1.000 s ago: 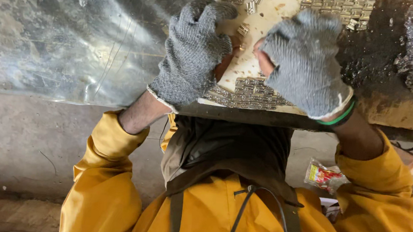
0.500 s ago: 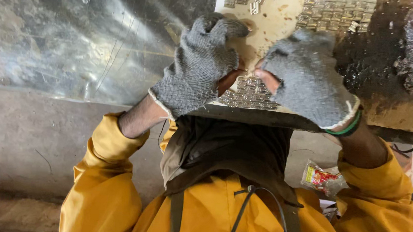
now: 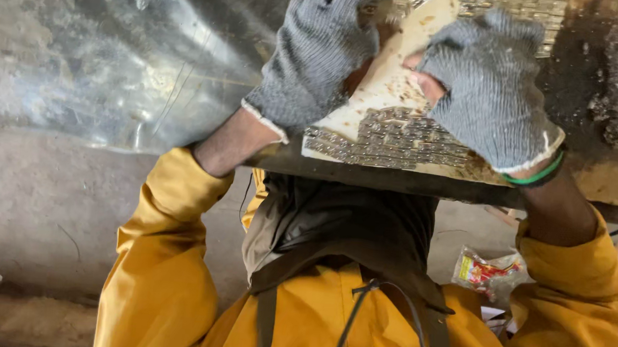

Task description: The person picks small metal buckle components from a pile and arranges them in neat rows on a board on the workbench, gradually filling the board with aligned rows of buckles.

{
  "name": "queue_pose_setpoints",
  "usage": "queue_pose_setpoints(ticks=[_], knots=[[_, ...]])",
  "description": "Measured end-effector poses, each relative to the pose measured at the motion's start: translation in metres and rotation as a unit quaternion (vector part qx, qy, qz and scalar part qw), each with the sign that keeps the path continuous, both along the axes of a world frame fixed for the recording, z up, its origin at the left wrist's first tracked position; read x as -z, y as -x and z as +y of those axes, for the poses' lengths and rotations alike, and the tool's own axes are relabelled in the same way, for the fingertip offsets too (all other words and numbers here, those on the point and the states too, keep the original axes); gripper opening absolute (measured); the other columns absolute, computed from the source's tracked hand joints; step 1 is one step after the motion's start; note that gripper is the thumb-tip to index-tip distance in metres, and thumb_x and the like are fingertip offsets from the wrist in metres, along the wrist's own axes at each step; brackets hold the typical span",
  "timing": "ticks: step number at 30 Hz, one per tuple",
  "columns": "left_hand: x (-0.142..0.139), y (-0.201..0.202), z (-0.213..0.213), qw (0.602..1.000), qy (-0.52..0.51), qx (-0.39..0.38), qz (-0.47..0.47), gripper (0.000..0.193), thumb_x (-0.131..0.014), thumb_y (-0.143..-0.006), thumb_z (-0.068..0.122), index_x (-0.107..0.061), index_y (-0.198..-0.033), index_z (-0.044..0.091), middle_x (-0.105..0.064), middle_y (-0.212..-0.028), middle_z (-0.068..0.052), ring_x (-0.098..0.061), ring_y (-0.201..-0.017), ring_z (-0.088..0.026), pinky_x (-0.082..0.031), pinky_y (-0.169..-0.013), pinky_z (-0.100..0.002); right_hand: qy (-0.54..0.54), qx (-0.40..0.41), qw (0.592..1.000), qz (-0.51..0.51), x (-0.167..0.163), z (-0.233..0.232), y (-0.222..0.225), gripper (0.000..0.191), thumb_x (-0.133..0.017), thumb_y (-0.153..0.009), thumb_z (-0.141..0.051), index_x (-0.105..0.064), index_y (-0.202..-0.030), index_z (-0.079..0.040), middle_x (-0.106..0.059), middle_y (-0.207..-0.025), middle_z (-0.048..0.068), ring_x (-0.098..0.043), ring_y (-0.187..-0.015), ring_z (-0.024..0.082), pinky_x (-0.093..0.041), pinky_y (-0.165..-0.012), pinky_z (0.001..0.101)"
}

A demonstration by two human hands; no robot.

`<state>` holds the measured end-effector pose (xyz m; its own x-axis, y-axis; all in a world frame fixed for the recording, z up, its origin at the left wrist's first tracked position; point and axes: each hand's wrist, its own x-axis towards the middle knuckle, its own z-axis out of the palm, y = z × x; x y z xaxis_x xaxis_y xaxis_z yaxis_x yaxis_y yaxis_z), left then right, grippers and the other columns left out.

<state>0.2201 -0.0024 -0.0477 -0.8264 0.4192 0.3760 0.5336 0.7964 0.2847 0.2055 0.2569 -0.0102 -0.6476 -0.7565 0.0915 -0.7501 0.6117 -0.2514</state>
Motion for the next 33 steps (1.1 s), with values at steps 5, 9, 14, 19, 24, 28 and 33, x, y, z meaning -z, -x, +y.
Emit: queue_pose_setpoints(ticks=[5, 9, 14, 19, 24, 28, 33], knots=[[0.004, -0.009, -0.004, 0.989, -0.122, 0.074, 0.031, 0.015, -0.08, -0.09, 0.019, -0.071, -0.095, 0.008, -0.048, -0.13, -0.013, -0.051, -0.115, -0.031, -0.047, -0.091, -0.046, 0.03, 0.005, 0.999, 0.024, -0.003, 0.006, 0.004, 0.019, -0.083, -0.101, -0.036, -0.081, -0.105, -0.017, -0.07, -0.101, 0.003, -0.061, -0.099, 0.023, -0.043, -0.092, 0.0448], [0.001, -0.009, -0.002, 0.994, -0.103, 0.04, 0.012, 0.023, -0.084, -0.092, 0.024, -0.069, -0.096, 0.006, -0.054, -0.139, -0.013, -0.052, -0.12, -0.032, -0.048, -0.095, -0.046, -0.012, -0.008, 1.0, 0.028, -0.004, 0.006, 0.002, 0.008, -0.078, -0.103, -0.029, -0.081, -0.099, -0.022, -0.073, -0.106, -0.002, -0.06, -0.098, 0.018, -0.042, -0.095, 0.0428], [0.002, -0.013, 0.009, 0.992, -0.097, 0.077, -0.006, 0.019, -0.085, -0.088, 0.019, -0.069, -0.087, 0.01, -0.059, -0.136, -0.012, -0.055, -0.122, -0.032, -0.049, -0.096, -0.046, 0.0, 0.024, 0.999, 0.022, -0.004, 0.01, 0.001, 0.015, -0.079, -0.104, -0.034, -0.082, -0.102, -0.019, -0.073, -0.104, 0.001, -0.058, -0.096, 0.021, -0.043, -0.093, 0.0443], [0.01, -0.014, 0.017, 0.99, -0.12, 0.017, -0.069, 0.021, -0.085, -0.091, 0.013, -0.074, -0.104, 0.002, -0.062, -0.132, -0.013, -0.057, -0.116, -0.029, -0.053, -0.091, -0.043, -0.027, -0.009, 0.998, -0.054, -0.004, 0.013, -0.001, 0.008, -0.072, -0.099, -0.015, -0.077, -0.092, -0.017, -0.073, -0.102, 0.001, -0.059, -0.098, 0.023, -0.044, -0.095, 0.0451], [0.008, -0.012, 0.028, 0.994, -0.05, 0.092, 0.009, 0.021, -0.086, -0.09, 0.019, -0.068, -0.094, 0.009, -0.062, -0.134, -0.009, -0.056, -0.121, -0.026, -0.056, -0.082, -0.039, 0.037, -0.033, 0.991, -0.124, -0.013, 0.019, -0.007, 0.011, -0.072, -0.09, -0.011, -0.067, -0.08, -0.011, -0.071, -0.092, 0.003, -0.062, -0.087, 0.025, -0.048, -0.082, 0.0445], [0.001, -0.006, 0.026, 0.949, -0.169, -0.05, -0.262, 0.024, -0.071, -0.098, 0.025, -0.065, -0.118, 0.012, -0.06, -0.128, -0.007, -0.06, -0.103, -0.019, -0.053, -0.078, -0.036, 0.114, -0.019, 0.991, -0.073, -0.008, 0.012, 0.001, 0.001, -0.071, -0.097, -0.007, -0.071, -0.098, -0.007, -0.069, -0.093, 0.01, -0.062, -0.08, 0.022, -0.052, -0.07, 0.0363], [0.001, -0.007, 0.007, 1.0, -0.029, 0.003, -0.008, 0.022, -0.082, -0.093, 0.023, -0.069, -0.099, 0.006, -0.059, -0.125, -0.015, -0.054, -0.112, -0.029, -0.047, -0.094, -0.046, 0.294, 0.014, 0.92, -0.257, 0.016, -0.009, 0.024, 0.008, -0.062, -0.112, -0.01, -0.061, -0.105, -0.01, -0.064, -0.098, 0.006, -0.064, -0.088, 0.013, -0.057, -0.076, 0.0288]])
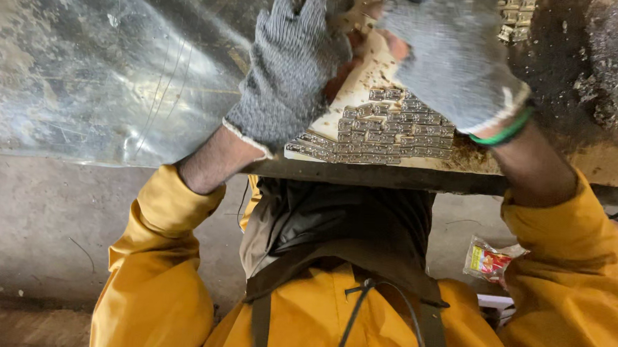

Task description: The person picks small metal buckle components from a pile and arranges them in neat rows on a board on the workbench, gradually filling the board with aligned rows of buckles.

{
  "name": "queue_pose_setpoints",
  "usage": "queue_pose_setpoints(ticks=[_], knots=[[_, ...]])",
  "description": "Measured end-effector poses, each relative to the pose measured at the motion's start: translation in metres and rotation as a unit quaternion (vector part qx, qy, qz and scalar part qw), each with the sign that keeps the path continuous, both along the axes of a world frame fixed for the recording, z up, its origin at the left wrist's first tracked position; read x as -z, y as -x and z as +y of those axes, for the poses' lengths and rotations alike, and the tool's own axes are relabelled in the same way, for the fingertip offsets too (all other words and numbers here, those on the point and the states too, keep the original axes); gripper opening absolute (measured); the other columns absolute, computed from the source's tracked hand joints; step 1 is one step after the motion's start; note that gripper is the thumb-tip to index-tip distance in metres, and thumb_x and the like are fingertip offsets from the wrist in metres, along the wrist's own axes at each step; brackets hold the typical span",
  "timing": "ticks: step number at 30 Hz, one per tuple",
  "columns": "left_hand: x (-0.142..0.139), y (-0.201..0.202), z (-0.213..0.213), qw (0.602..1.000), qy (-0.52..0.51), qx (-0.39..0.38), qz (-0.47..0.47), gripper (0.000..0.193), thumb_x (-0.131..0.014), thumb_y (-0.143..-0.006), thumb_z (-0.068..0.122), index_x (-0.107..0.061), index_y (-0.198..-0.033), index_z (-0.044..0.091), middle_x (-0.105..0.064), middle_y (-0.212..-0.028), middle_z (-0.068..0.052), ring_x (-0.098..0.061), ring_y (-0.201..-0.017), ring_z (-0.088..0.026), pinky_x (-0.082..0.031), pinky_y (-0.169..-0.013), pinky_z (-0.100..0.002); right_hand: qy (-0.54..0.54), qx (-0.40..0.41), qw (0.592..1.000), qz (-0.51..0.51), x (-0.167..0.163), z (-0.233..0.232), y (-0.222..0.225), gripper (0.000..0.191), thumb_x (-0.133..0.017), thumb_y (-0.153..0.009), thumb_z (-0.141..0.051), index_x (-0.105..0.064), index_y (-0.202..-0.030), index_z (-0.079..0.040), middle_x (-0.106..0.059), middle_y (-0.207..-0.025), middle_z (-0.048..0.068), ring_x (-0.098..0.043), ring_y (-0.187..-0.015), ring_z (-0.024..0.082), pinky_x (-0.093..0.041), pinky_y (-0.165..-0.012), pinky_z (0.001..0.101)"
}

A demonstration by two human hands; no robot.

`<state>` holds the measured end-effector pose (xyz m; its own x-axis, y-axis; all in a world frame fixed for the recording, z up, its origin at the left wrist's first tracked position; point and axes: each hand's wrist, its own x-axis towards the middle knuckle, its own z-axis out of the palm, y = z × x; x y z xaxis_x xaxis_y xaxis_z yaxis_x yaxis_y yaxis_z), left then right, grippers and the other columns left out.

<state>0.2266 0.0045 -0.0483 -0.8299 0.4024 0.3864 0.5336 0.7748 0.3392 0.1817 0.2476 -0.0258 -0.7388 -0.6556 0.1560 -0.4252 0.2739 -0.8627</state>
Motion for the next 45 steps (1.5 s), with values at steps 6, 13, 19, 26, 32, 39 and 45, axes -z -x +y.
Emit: queue_pose_setpoints(ticks=[6, 13, 19, 26, 32, 39, 45], knots=[[0.0, -0.007, -0.014, 0.999, -0.024, 0.009, -0.03, 0.028, -0.087, -0.099, 0.029, -0.071, -0.094, 0.007, -0.06, -0.13, -0.014, -0.051, -0.109, -0.032, -0.043, -0.087, -0.047, -0.209, -0.032, 0.937, 0.278, -0.005, 0.004, -0.004, 0.017, -0.072, -0.102, -0.01, -0.065, -0.086, -0.011, -0.065, -0.091, 0.006, -0.062, -0.093, 0.023, -0.048, -0.091, 0.047], [-0.006, -0.002, -0.012, 0.993, -0.094, 0.026, -0.063, 0.02, -0.081, -0.096, 0.017, -0.073, -0.103, 0.0, -0.06, -0.133, -0.014, -0.053, -0.115, -0.031, -0.046, -0.095, -0.045, -0.277, -0.016, 0.922, 0.269, -0.017, 0.0, -0.021, 0.022, -0.073, -0.108, -0.031, -0.076, -0.098, -0.011, -0.067, -0.102, 0.005, -0.061, -0.105, 0.028, -0.043, -0.098, 0.0488], [-0.006, -0.02, -0.023, 0.994, -0.069, 0.058, -0.056, 0.019, -0.082, -0.095, 0.018, -0.072, -0.098, 0.003, -0.059, -0.138, -0.014, -0.052, -0.123, -0.032, -0.045, -0.102, -0.044, -0.288, -0.052, 0.932, 0.214, -0.025, -0.009, -0.036, 0.021, -0.074, -0.104, -0.031, -0.077, -0.097, -0.011, -0.067, -0.101, 0.006, -0.059, -0.107, 0.027, -0.044, -0.098, 0.0494], [-0.003, -0.025, -0.01, 0.992, -0.083, 0.074, -0.065, 0.02, -0.089, -0.087, 0.03, -0.078, -0.087, 0.013, -0.059, -0.138, -0.01, -0.049, -0.126, -0.03, -0.044, -0.102, -0.044, -0.25, -0.015, 0.93, 0.271, -0.022, 0.003, -0.019, 0.019, -0.076, -0.096, -0.024, -0.075, -0.081, -0.012, -0.071, -0.087, 0.004, -0.06, -0.08, 0.022, -0.044, -0.09, 0.0504], [0.0, -0.004, -0.008, 0.999, -0.033, 0.037, 0.002, 0.025, -0.085, -0.093, 0.038, -0.073, -0.089, 0.016, -0.064, -0.131, -0.005, -0.052, -0.116, -0.023, -0.045, -0.095, -0.041, -0.191, 0.018, 0.948, 0.254, -0.006, 0.013, -0.003, 0.008, -0.062, -0.107, -0.007, -0.07, -0.106, -0.004, -0.068, -0.1, 0.008, -0.061, -0.087, 0.021, -0.049, -0.086, 0.0364], [0.019, 0.027, 0.021, 0.987, -0.127, -0.03, -0.097, 0.038, -0.081, -0.104, 0.038, -0.062, -0.112, 0.006, -0.062, -0.106, -0.011, -0.056, -0.092, -0.021, -0.049, -0.074, -0.04, -0.215, 0.063, 0.904, 0.364, -0.017, 0.018, -0.003, 0.009, -0.069, -0.103, -0.017, -0.074, -0.105, -0.009, -0.071, -0.099, 0.007, -0.066, -0.085, 0.02, -0.055, -0.077, 0.0388], [-0.004, 0.005, 0.005, 0.994, -0.06, 0.057, 0.077, 0.027, -0.081, -0.09, 0.02, -0.055, -0.09, 0.012, -0.057, -0.13, -0.014, -0.053, -0.115, -0.029, -0.049, -0.091, -0.044, -0.205, 0.043, 0.947, 0.245, -0.006, 0.017, -0.003, 0.016, -0.065, -0.112, -0.015, -0.077, -0.119, -0.009, -0.071, -0.103, 0.007, -0.066, -0.085, 0.017, -0.055, -0.077, 0.0352]])
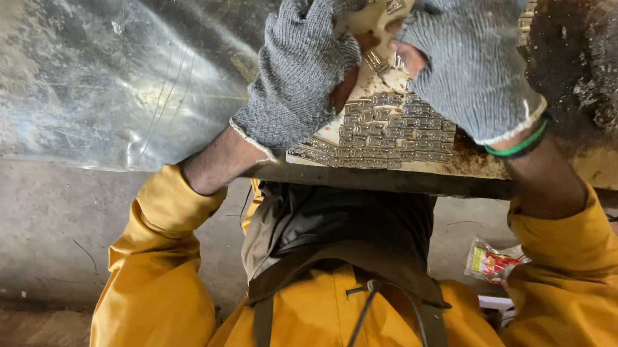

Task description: The person picks small metal buckle components from a pile and arranges them in neat rows on a board on the workbench, gradually filling the board with aligned rows of buckles.

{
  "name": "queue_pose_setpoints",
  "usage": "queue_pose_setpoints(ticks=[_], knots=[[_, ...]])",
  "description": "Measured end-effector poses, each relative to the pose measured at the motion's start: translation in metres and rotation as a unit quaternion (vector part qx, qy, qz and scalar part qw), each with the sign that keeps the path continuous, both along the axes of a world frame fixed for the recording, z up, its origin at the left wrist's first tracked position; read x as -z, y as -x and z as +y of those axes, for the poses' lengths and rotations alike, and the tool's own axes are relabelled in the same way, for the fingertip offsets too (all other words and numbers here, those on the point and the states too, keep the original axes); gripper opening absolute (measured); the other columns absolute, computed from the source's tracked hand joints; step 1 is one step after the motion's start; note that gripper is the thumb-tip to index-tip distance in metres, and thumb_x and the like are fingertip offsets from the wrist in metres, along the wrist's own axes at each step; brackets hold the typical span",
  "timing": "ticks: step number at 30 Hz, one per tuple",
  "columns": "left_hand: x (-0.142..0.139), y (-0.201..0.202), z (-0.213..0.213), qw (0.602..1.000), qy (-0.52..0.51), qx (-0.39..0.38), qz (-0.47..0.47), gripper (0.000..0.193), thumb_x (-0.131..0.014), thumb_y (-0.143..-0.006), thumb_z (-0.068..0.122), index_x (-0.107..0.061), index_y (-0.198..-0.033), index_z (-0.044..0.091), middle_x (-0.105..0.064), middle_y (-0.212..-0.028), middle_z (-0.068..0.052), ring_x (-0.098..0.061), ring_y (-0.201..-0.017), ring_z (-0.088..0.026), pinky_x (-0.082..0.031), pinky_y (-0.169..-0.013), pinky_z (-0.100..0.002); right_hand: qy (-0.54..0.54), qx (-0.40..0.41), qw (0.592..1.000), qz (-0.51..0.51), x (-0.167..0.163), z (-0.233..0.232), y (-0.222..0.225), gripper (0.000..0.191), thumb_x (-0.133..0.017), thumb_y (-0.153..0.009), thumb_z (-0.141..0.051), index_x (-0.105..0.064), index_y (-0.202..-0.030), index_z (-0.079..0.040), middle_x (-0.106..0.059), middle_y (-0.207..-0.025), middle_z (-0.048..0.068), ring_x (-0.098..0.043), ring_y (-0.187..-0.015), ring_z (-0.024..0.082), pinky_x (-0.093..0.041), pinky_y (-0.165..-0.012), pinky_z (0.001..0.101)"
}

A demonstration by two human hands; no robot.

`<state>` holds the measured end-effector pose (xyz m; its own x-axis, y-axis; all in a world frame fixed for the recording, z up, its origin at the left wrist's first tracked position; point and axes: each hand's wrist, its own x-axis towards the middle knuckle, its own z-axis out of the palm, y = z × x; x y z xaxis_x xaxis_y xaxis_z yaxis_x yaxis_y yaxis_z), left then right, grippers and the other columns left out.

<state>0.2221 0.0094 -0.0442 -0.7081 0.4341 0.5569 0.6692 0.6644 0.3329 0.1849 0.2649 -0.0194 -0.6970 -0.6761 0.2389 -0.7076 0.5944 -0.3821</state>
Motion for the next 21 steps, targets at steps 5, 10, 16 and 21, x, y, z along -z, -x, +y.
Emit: queue_pose_setpoints(ticks=[5, 10, 16, 21], knots=[[-0.004, 0.0, 0.0, 0.998, 0.032, -0.033, -0.048, 0.026, -0.084, -0.092, 0.029, -0.067, -0.084, 0.01, -0.054, -0.136, -0.014, -0.05, -0.117, -0.031, -0.046, -0.087, -0.048, -0.138, 0.007, 0.98, 0.14, -0.002, 0.007, -0.015, 0.017, -0.08, -0.09, -0.036, -0.079, -0.089, -0.019, -0.074, -0.09, 0.003, -0.065, -0.091, 0.022, -0.052, -0.079, 0.0466], [0.0, -0.01, -0.012, 0.998, 0.053, -0.029, -0.033, 0.025, -0.084, -0.093, 0.03, -0.072, -0.089, 0.008, -0.049, -0.145, -0.015, -0.048, -0.127, -0.031, -0.045, -0.096, -0.049, -0.104, -0.024, 0.994, 0.029, -0.014, 0.007, -0.02, 0.011, -0.079, -0.106, -0.026, -0.08, -0.102, -0.016, -0.071, -0.108, 0.002, -0.059, -0.102, 0.017, -0.046, -0.093, 0.0359], [0.005, -0.005, 0.017, 0.994, 0.021, -0.011, -0.11, 0.033, -0.089, -0.091, 0.041, -0.073, -0.084, 0.013, -0.059, -0.137, -0.011, -0.051, -0.121, -0.029, -0.046, -0.086, -0.043, -0.092, 0.02, 0.995, 0.041, -0.016, 0.001, -0.024, 0.022, -0.077, -0.094, -0.032, -0.075, -0.097, -0.011, -0.067, -0.099, 0.007, -0.059, -0.097, 0.028, -0.043, -0.091, 0.0478], [-0.002, -0.004, 0.007, 0.997, 0.026, -0.034, -0.058, 0.024, -0.087, -0.09, 0.025, -0.07, -0.087, 0.009, -0.059, -0.131, -0.01, -0.051, -0.119, -0.026, -0.05, -0.088, -0.043, -0.135, 0.003, 0.99, 0.049, -0.009, -0.002, -0.031, 0.024, -0.077, -0.106, -0.032, -0.073, -0.096, -0.011, -0.065, -0.102, 0.008, -0.054, -0.104, 0.024, -0.043, -0.101, 0.0446]])
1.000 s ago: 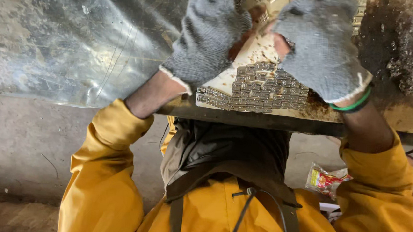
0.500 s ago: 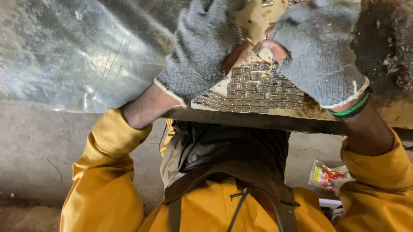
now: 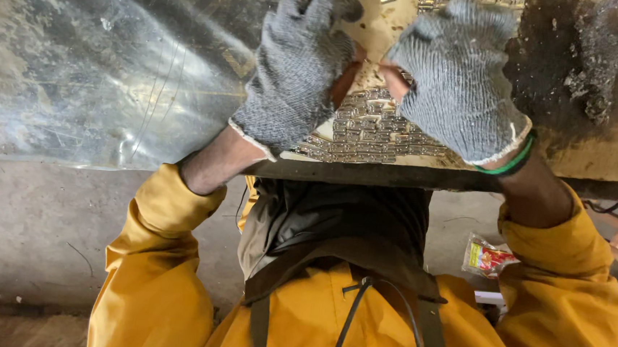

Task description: The person picks small metal buckle components from a pile and arranges them in neat rows on a board on the workbench, gradually filling the board with aligned rows of buckles.

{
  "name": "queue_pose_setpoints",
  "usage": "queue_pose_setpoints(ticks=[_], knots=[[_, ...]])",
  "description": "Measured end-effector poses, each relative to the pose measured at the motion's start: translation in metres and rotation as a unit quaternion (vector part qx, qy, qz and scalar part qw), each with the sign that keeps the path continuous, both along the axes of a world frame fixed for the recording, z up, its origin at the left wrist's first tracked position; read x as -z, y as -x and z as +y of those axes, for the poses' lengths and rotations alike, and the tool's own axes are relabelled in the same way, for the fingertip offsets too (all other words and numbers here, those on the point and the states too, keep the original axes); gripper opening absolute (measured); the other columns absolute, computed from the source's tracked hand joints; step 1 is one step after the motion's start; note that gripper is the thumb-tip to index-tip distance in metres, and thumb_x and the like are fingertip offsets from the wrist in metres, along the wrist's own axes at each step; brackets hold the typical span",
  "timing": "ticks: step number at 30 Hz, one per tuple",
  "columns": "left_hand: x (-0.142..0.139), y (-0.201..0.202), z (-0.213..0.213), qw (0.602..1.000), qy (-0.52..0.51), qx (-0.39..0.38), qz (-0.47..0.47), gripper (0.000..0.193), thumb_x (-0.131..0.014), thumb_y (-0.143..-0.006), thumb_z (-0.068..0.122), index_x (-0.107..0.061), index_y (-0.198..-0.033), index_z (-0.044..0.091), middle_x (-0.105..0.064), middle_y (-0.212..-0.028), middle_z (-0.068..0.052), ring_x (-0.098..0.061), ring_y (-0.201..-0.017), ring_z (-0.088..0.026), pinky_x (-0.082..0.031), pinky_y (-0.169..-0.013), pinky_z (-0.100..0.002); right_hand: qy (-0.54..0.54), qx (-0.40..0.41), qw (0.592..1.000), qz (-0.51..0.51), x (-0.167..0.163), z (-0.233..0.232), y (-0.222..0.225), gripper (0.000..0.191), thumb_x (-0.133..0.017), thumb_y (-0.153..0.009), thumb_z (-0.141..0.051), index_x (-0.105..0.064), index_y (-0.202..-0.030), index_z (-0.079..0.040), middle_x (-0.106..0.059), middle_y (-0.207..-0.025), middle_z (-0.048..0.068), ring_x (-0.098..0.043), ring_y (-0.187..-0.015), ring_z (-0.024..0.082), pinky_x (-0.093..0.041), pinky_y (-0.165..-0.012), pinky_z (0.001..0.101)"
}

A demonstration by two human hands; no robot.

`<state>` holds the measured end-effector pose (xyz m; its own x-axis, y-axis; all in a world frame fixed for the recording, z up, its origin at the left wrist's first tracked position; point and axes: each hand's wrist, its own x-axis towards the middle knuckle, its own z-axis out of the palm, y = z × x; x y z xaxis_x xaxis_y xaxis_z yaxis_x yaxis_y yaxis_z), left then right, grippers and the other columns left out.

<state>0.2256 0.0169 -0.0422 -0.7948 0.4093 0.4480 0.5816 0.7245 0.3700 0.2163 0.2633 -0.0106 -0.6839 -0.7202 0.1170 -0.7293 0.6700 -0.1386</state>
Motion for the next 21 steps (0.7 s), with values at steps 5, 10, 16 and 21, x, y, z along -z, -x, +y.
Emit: queue_pose_setpoints(ticks=[5, 10, 16, 21], knots=[[0.003, -0.004, 0.007, 0.995, -0.084, -0.02, -0.04, 0.019, -0.085, -0.09, 0.013, -0.069, -0.098, 0.003, -0.061, -0.122, -0.011, -0.055, -0.104, -0.022, -0.051, -0.08, -0.037, -0.018, -0.014, 0.996, 0.09, 0.003, 0.003, 0.0, 0.015, -0.077, -0.1, -0.029, -0.074, -0.093, -0.016, -0.066, -0.1, 0.004, -0.054, -0.103, 0.022, -0.041, -0.098, 0.0427], [0.008, -0.007, 0.004, 0.999, -0.028, 0.018, 0.013, 0.016, -0.081, -0.087, 0.007, -0.066, -0.083, 0.011, -0.061, -0.131, -0.007, -0.058, -0.116, -0.024, -0.052, -0.083, -0.038, 0.003, -0.006, 0.999, 0.048, -0.004, 0.008, 0.002, 0.018, -0.079, -0.101, -0.033, -0.077, -0.09, -0.019, -0.07, -0.099, 0.002, -0.057, -0.105, 0.025, -0.04, -0.098, 0.0478], [0.015, -0.003, 0.011, 0.998, -0.052, 0.02, -0.035, 0.012, -0.081, -0.084, 0.008, -0.069, -0.085, 0.006, -0.059, -0.132, -0.013, -0.059, -0.109, -0.028, -0.054, -0.083, -0.042, -0.028, -0.016, 0.999, -0.009, -0.022, 0.008, -0.001, 0.014, -0.075, -0.101, -0.031, -0.077, -0.095, -0.018, -0.067, -0.097, 0.001, -0.059, -0.102, 0.024, -0.039, -0.094, 0.0468], [0.016, 0.003, 0.009, 0.978, -0.146, 0.059, -0.135, 0.023, -0.078, -0.094, 0.008, -0.063, -0.077, 0.005, -0.062, -0.132, -0.014, -0.062, -0.11, -0.028, -0.059, -0.076, -0.035, 0.027, -0.003, 0.997, 0.07, -0.008, 0.003, 0.02, 0.015, -0.072, -0.099, -0.026, -0.076, -0.087, -0.017, -0.067, -0.088, 0.003, -0.061, -0.088, 0.022, -0.048, -0.083, 0.0478]])
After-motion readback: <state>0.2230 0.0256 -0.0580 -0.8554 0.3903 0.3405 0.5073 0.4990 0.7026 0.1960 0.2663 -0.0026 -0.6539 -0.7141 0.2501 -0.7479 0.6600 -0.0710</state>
